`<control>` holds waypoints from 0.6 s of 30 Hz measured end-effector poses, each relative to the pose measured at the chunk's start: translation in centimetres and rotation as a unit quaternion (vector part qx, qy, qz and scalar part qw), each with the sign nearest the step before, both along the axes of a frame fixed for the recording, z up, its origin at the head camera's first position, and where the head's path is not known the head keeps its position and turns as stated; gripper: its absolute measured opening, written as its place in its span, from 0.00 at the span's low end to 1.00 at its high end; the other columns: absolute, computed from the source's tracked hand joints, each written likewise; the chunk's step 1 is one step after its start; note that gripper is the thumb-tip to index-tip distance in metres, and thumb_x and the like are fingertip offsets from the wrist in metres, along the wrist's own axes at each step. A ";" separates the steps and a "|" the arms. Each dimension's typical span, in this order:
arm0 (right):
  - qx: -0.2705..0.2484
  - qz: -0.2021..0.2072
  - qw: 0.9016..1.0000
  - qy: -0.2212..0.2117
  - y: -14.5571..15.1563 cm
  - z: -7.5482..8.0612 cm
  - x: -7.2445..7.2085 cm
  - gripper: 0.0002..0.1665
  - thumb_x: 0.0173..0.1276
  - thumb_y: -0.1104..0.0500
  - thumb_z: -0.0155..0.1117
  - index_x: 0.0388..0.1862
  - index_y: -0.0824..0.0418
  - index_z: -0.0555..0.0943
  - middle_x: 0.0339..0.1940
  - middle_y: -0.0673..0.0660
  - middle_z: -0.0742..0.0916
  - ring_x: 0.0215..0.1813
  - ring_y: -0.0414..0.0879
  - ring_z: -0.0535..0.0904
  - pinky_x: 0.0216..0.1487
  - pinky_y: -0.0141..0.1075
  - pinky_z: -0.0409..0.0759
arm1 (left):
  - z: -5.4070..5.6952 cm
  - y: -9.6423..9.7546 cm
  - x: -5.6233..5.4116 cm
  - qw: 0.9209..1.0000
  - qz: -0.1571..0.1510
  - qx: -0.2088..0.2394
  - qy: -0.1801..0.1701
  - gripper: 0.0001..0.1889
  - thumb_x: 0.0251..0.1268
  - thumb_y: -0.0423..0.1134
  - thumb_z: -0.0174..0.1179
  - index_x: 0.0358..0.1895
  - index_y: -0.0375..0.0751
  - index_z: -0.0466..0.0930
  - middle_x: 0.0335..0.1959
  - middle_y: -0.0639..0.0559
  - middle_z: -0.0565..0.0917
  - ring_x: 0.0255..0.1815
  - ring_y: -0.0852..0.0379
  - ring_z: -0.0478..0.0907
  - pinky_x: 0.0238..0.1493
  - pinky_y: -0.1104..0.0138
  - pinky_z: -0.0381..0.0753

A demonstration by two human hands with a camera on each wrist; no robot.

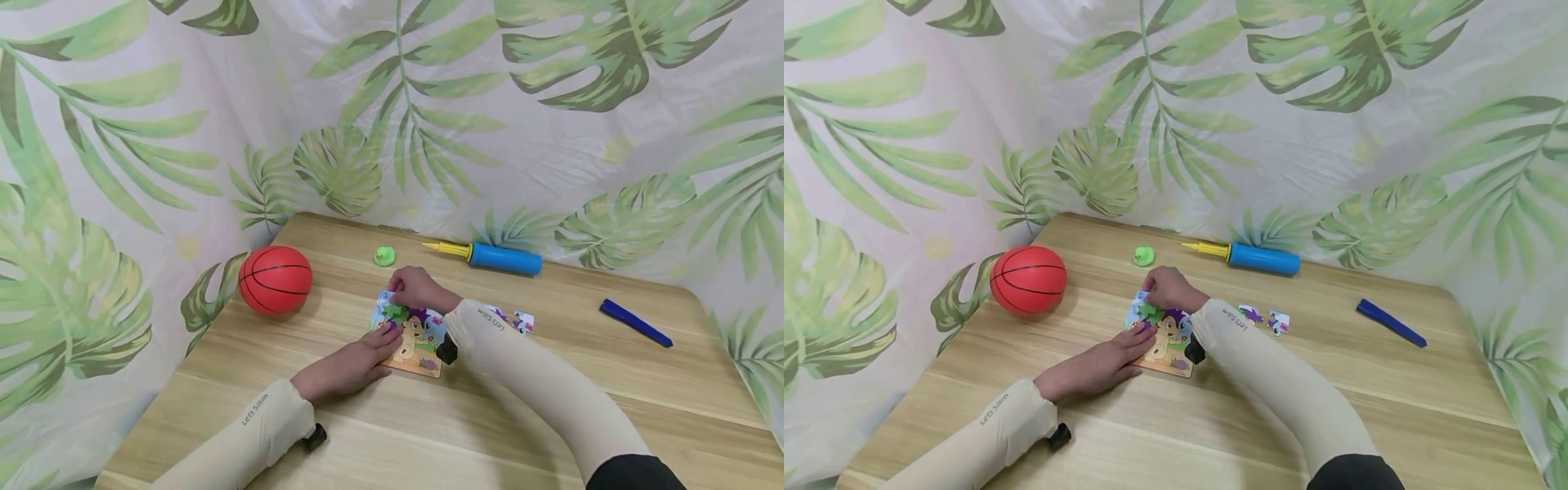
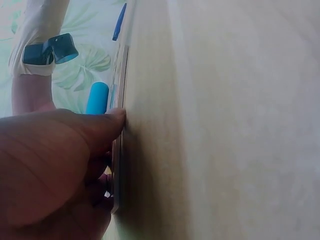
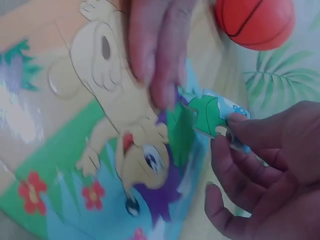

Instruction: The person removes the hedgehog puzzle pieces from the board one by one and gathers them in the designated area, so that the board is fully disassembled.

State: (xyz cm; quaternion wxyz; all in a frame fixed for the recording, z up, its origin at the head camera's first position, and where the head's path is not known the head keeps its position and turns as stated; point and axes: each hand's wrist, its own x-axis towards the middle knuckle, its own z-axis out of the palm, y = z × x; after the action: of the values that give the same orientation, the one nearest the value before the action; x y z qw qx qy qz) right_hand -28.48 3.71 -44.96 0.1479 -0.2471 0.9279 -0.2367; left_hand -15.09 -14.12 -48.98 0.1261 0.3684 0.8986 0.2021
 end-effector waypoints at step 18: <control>-0.002 -0.055 0.995 -0.083 12.7 1.6 -1.6 0.03 0.68 0.62 0.68 0.37 0.62 0.83 0.31 0.55 0.88 0.32 0.47 0.83 0.32 0.30 0.81 | 0.1 0.2 -0.1 0.999 0.023 0.008 -0.032 0.34 0.77 0.46 0.54 0.79 0.41 0.54 0.84 0.48 0.50 0.85 0.46 0.43 0.81 0.49 0.56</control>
State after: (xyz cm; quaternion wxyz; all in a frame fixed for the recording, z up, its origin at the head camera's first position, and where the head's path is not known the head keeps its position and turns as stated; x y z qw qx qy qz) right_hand -30.09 16.43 -43.33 0.2106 -0.1753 0.9243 -0.2657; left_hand -15.15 -13.92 -48.86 0.1473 0.3424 0.9006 0.2236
